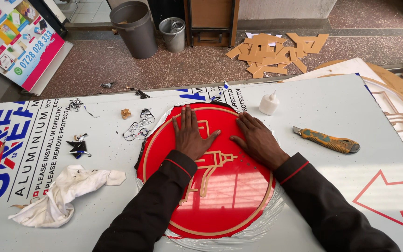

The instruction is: The person assembles a red circular sign with a beige spray gun graphic. They press the graphic into place, apply adhesive from a squeeze bottle along the edges, and smooth the surface to secure the components.

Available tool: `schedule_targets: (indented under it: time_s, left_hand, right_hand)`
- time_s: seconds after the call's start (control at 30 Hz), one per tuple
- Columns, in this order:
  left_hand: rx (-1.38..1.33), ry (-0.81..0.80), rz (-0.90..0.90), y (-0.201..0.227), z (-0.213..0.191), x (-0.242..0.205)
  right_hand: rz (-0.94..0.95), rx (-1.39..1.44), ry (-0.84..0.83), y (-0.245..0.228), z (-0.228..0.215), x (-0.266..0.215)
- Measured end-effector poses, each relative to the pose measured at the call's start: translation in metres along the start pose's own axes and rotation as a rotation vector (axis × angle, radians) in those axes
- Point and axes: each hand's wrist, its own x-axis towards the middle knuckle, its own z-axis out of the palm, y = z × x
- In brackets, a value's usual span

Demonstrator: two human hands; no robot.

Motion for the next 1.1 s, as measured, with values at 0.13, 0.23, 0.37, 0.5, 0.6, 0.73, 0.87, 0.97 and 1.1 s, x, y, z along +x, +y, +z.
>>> schedule_targets:
  time_s: [0.13, 0.23, 0.37, 0.5, 0.6, 0.73, 0.87, 0.97, 1.1]
  left_hand:
    - [-0.008, 0.000, 0.006, 0.0000, -0.0014, -0.0005]
    - [-0.001, 0.005, 0.007, 0.0002, -0.0018, -0.0003]
    - [0.025, -0.004, -0.002, 0.0008, -0.0012, 0.0005]
    - [0.039, 0.023, 0.001, 0.0003, 0.0011, 0.0006]
    - [0.023, 0.009, -0.034, 0.0011, 0.0025, 0.0011]
    - [0.086, 0.021, -0.030, 0.0038, -0.0035, 0.0000]
    - [0.093, 0.031, -0.019, 0.0039, -0.0051, 0.0039]
    - [0.104, 0.027, -0.018, 0.0034, -0.0026, 0.0004]
    - [0.112, -0.007, -0.020, 0.0011, -0.0003, 0.0036]
  right_hand:
    - [0.000, -0.003, 0.004, 0.0011, 0.0023, -0.0005]
    - [-0.001, -0.011, 0.004, 0.0003, 0.0008, 0.0001]
    - [0.011, -0.014, -0.004, -0.0026, -0.0017, -0.0008]
    - [0.016, -0.007, 0.001, -0.0012, 0.0007, -0.0004]
    - [0.013, -0.005, 0.011, -0.0011, -0.0010, -0.0022]
    - [0.003, -0.015, 0.009, -0.0010, -0.0011, -0.0007]
    - [0.011, 0.002, -0.012, -0.0006, -0.0035, 0.0018]
    - [0.019, 0.016, -0.005, -0.0031, -0.0017, -0.0017]
    - [0.009, -0.019, 0.019, -0.0027, 0.0021, -0.0011]
